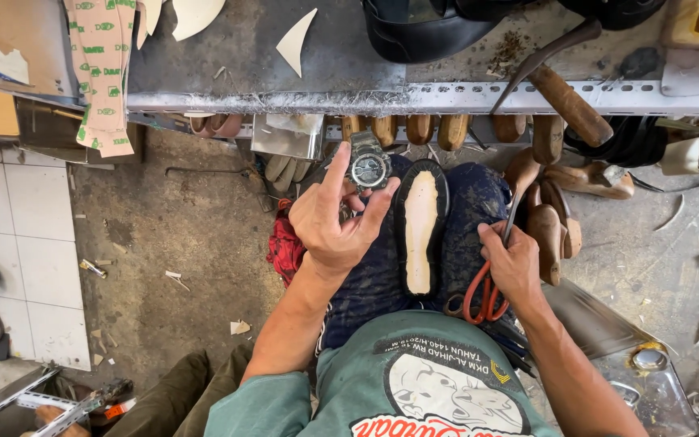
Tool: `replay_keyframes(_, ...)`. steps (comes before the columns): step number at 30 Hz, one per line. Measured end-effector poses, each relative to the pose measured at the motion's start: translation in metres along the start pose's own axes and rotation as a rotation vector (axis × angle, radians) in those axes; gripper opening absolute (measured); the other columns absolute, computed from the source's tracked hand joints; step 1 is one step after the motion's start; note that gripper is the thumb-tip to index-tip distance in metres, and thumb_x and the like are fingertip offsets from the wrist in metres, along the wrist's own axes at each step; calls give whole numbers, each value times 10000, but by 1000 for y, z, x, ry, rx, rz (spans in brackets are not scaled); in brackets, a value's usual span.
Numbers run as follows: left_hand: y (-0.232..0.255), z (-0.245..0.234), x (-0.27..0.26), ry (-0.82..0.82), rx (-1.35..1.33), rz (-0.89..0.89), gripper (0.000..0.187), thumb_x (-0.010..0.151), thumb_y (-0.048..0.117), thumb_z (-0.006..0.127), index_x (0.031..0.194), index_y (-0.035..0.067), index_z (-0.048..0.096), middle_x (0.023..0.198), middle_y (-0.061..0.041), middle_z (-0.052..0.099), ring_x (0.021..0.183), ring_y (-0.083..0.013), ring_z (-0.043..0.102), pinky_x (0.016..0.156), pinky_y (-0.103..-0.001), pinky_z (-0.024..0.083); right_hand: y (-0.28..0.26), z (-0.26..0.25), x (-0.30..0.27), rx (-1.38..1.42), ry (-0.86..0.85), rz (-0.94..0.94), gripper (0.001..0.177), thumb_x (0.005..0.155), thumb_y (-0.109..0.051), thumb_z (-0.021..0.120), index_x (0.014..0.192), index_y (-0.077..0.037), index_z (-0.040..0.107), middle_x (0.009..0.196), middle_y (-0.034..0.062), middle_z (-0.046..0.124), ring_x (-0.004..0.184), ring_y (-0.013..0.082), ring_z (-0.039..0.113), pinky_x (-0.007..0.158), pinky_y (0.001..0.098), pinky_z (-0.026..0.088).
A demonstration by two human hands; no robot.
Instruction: The person is repairing a black shoe by hand. They use a knife to trim the sole, a hammer to tap the shoe, and scissors to cut a piece of light-colored material. They then insert the cut material into the shoe's interior.
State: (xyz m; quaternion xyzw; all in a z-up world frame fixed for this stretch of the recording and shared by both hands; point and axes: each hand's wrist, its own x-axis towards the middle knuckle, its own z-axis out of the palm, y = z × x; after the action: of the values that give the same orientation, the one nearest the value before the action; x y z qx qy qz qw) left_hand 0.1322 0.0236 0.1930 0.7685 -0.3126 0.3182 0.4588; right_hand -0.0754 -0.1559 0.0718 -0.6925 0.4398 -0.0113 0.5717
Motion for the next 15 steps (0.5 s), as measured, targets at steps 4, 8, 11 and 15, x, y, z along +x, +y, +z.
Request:
replay_keyframes(4, 1, 1, 1, -2, -6, 2, 576, 783, 175, 935, 1239, -86, 699, 604, -5, 674, 448, -104, 568, 522, -235, 536, 5, 0, 1, -12, -17, 12, 301, 1007, -304, 719, 820, -69, 697, 553, 101, 593, 547, 154, 495, 551, 286, 433)
replay_keyframes(8, 1, 2, 2, 2, -7, 9, 574, 779, 175, 938, 1229, -91, 702, 596, -11, 667, 441, -108, 567, 507, -235, 529, 2, -1, 1, 0, -10, 12, 303, 1003, -298, 723, 816, -61, 697, 553, 111, 598, 541, 160, 491, 548, 293, 432)
replay_keyframes(11, 1, 3, 3, 0, -11, 19, 568, 784, 179, 934, 1226, -92, 702, 596, -12, 668, 437, -108, 565, 502, -236, 525, -2, -1, 0, -4, -8, 16, 304, 997, -306, 723, 807, -70, 695, 547, 100, 595, 535, 160, 484, 542, 295, 429)
replay_keyframes(15, 6, 11, 31, -31, -125, 36, 561, 819, 164, 917, 1249, -96, 669, 597, -69, 670, 427, -155, 561, 473, -269, 503, -1, -1, 0, -23, -24, 25, 313, 978, -320, 711, 785, -74, 703, 533, 97, 597, 544, 182, 501, 556, 320, 437)
